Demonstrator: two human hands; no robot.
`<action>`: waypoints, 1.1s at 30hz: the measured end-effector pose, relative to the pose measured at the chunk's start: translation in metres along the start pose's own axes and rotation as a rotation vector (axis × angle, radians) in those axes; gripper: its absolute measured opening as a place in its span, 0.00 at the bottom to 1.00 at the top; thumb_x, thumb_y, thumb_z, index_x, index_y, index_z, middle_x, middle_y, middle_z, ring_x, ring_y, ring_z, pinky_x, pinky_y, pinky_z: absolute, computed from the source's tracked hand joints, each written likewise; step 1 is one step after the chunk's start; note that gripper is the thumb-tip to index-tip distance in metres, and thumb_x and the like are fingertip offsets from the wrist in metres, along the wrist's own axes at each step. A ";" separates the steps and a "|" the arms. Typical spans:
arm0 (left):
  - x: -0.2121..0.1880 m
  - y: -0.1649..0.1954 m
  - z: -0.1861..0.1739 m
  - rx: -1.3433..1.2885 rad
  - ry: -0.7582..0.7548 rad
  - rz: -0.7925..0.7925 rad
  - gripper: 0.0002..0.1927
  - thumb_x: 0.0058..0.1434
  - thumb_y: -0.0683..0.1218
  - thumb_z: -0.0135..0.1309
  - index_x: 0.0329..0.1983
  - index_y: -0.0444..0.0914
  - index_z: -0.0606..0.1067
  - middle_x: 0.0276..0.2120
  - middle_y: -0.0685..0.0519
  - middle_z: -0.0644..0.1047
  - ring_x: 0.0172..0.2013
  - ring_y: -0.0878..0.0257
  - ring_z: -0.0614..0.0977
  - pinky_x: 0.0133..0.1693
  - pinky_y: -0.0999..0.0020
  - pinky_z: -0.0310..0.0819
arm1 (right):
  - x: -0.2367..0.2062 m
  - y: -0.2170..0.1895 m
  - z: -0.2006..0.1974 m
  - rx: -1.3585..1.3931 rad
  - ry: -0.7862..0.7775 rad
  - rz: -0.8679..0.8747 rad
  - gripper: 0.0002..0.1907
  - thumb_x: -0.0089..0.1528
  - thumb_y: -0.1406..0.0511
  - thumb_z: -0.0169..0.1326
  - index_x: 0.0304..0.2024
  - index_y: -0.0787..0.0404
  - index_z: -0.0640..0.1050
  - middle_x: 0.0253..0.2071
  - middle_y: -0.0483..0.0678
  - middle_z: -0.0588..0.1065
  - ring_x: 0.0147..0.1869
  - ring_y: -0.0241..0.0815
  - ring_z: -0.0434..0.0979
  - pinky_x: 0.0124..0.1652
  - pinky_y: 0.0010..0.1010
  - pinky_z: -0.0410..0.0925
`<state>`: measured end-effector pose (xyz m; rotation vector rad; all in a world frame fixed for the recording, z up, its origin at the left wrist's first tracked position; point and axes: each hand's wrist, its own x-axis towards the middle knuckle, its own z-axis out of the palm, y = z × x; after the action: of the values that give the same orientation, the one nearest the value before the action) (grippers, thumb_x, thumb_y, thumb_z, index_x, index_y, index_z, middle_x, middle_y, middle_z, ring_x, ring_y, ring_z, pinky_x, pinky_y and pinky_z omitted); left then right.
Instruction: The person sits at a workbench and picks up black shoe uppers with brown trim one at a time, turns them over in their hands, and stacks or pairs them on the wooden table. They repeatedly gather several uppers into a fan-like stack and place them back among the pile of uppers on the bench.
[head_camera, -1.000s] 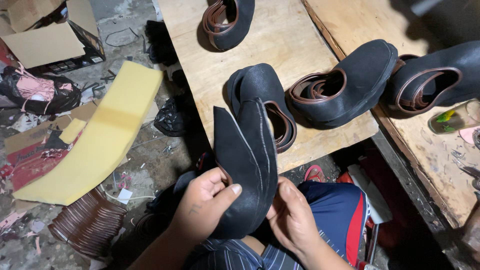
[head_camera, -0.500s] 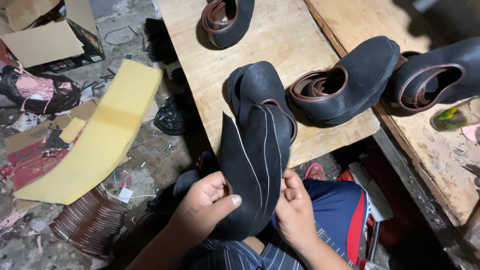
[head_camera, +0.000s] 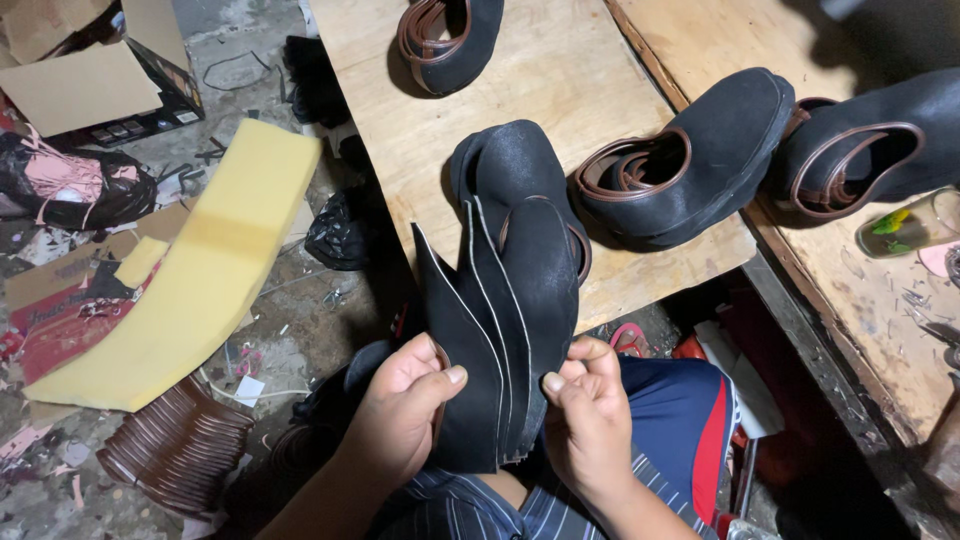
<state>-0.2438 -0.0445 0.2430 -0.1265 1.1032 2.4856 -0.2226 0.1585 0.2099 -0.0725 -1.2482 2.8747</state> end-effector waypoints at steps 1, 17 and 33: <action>0.000 -0.001 0.000 -0.002 0.000 0.021 0.05 0.66 0.33 0.45 0.44 0.29 0.69 0.37 0.48 0.76 0.38 0.67 0.77 0.43 0.70 0.72 | 0.000 -0.002 0.000 0.031 -0.007 0.029 0.19 0.64 0.78 0.43 0.57 0.64 0.62 0.50 0.60 0.76 0.49 0.42 0.79 0.51 0.34 0.73; 0.001 0.002 0.020 0.333 0.129 0.109 0.07 0.63 0.34 0.47 0.44 0.30 0.72 0.37 0.50 0.80 0.37 0.69 0.79 0.43 0.72 0.76 | 0.003 0.001 -0.007 0.047 -0.002 0.161 0.17 0.67 0.73 0.46 0.59 0.67 0.68 0.52 0.53 0.77 0.55 0.40 0.78 0.56 0.33 0.70; -0.004 0.005 0.031 0.494 0.116 0.108 0.07 0.63 0.34 0.51 0.44 0.29 0.72 0.34 0.52 0.77 0.35 0.71 0.75 0.39 0.75 0.72 | 0.009 0.004 0.007 -0.050 0.034 0.253 0.17 0.64 0.72 0.52 0.57 0.66 0.69 0.47 0.52 0.79 0.48 0.38 0.80 0.49 0.32 0.72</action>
<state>-0.2394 -0.0259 0.2686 -0.0672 1.7768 2.2367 -0.2318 0.1504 0.2115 -0.2993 -1.3991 3.0338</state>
